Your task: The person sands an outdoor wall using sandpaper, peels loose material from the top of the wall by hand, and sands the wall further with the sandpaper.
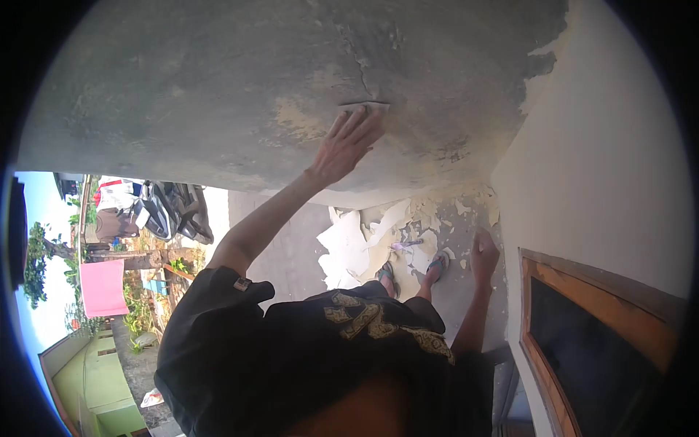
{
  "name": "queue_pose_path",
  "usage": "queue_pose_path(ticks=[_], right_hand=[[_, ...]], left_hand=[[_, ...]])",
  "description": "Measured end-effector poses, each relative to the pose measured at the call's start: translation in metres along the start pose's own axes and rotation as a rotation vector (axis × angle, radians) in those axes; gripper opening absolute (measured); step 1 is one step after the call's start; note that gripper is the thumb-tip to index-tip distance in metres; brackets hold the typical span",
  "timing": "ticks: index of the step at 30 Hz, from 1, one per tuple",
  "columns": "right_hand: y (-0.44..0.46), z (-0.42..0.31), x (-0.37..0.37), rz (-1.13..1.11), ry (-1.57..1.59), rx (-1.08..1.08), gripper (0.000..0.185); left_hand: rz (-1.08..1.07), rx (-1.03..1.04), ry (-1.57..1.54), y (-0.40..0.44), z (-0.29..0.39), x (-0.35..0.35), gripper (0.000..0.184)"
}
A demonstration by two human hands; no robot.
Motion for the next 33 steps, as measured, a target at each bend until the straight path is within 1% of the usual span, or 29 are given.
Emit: queue_pose_path(ticks=[2, 3, 4, 5, 6, 7, 8, 9, 10, 11, 12, 13, 14, 15, 16, 19, 20, 23, 24, 27, 29, 31, 33], right_hand=[[-0.01, 0.006, 0.035, -0.328, -0.052, 0.223, 0.023], [-0.014, -0.014, 0.039, -0.326, -0.04, 0.239, 0.021], [-0.023, -0.036, 0.044, -0.322, -0.032, 0.257, 0.021], [-0.031, -0.048, 0.059, -0.285, 0.009, 0.167, 0.027], [-0.036, -0.062, 0.076, -0.248, 0.045, 0.081, 0.038], [-0.041, -0.103, 0.087, -0.329, 0.078, 0.001, 0.048], [-0.054, -0.147, 0.096, -0.417, 0.105, -0.072, 0.059], [-0.067, -0.179, 0.109, -0.49, 0.118, -0.131, 0.065], [-0.078, -0.214, 0.123, -0.517, 0.043, -0.389, 0.066], [-0.092, -0.224, 0.144, -0.675, 0.142, -0.326, 0.068], [-0.108, -0.234, 0.17, -0.889, 0.379, -0.18, 0.067], [-0.12, -0.251, 0.188, -0.994, 0.399, -0.201, 0.065], [-0.128, -0.261, 0.199, -1.083, 0.439, -0.147, 0.062], [-0.135, -0.275, 0.206, -1.169, 0.476, -0.094, 0.059], [-0.138, -0.288, 0.212, -1.211, 0.378, -0.156, 0.05], [-0.139, -0.343, 0.211, -1.068, 0.207, -0.464, 0.043], [-0.146, -0.364, 0.208, -1.066, 0.254, -0.49, 0.04], [-0.158, -0.384, 0.215, -1.102, 0.232, -0.364, 0.042], [-0.159, -0.39, 0.213, -1.113, 0.165, -0.384, 0.042], [-0.138, -0.368, 0.201, -0.931, 0.283, -0.305, 0.042], [-0.11, -0.327, 0.192, -0.805, 0.408, -0.126, 0.043], [-0.094, -0.309, 0.159, -0.705, 0.589, 0.122, 0.043], [-0.078, -0.268, 0.131, -0.529, 0.609, 0.349, 0.037]], left_hand=[[-0.234, 0.03, -0.142, -0.055, 0.021, 0.049, 0.046], [-0.182, -0.008, -0.317, -0.085, 0.032, 0.062, 0.04], [-0.36, -0.099, -0.409, -0.117, 0.035, 0.093, 0.033], [-0.436, -0.197, -0.421, -0.141, 0.036, 0.105, 0.026], [-0.298, -0.375, -0.567, -0.164, 0.024, 0.12, 0.021], [-0.166, -0.524, -0.63, -0.185, 0.018, 0.125, 0.022], [-0.135, -0.556, -0.7, -0.195, 0.02, 0.114, 0.023], [-0.108, -0.591, -0.776, -0.208, 0.021, 0.099, 0.025], [-0.045, -0.507, -0.888, -0.217, 0.023, 0.084, 0.025], [-0.02, -0.478, -0.929, -0.227, 0.023, 0.073, 0.025], [0.01, -0.444, -0.963, -0.235, 0.02, 0.054, 0.025], [0.044, -0.404, -0.986, -0.244, 0.014, 0.041, 0.025], [0.113, -0.401, -0.983, -0.257, 0.004, 0.035, 0.024], [0.107, -0.409, -0.979, -0.269, -0.005, 0.028, 0.024], [0.105, -0.375, -1.02, -0.279, -0.011, 0.017, 0.024], [0.157, -0.292, -1.055, -0.299, -0.02, -0.009, 0.024], [0.174, -0.269, -1.056, -0.306, -0.019, -0.017, 0.024], [0.334, -0.41, -1.098, -0.326, -0.043, -0.05, 0.022], [0.548, -0.467, -1.023, -0.338, -0.056, -0.068, 0.019], [0.881, -0.671, -0.902, -0.386, -0.108, -0.078, 0.021], [0.959, -0.773, -0.829, -0.419, -0.142, -0.067, 0.024], [1.016, -0.955, -0.902, -0.457, -0.164, -0.045, 0.026], [1.063, -1.072, -0.971, -0.485, -0.167, -0.03, 0.027]])
Point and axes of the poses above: each hand's wrist, its own y-axis towards the middle knuckle, its own x-axis out of the palm, z = x × y, the point moved 10 cm from there along y, towards the middle knuckle, and after that the axes turned 13 degrees about -y, right-handed, at the moved point
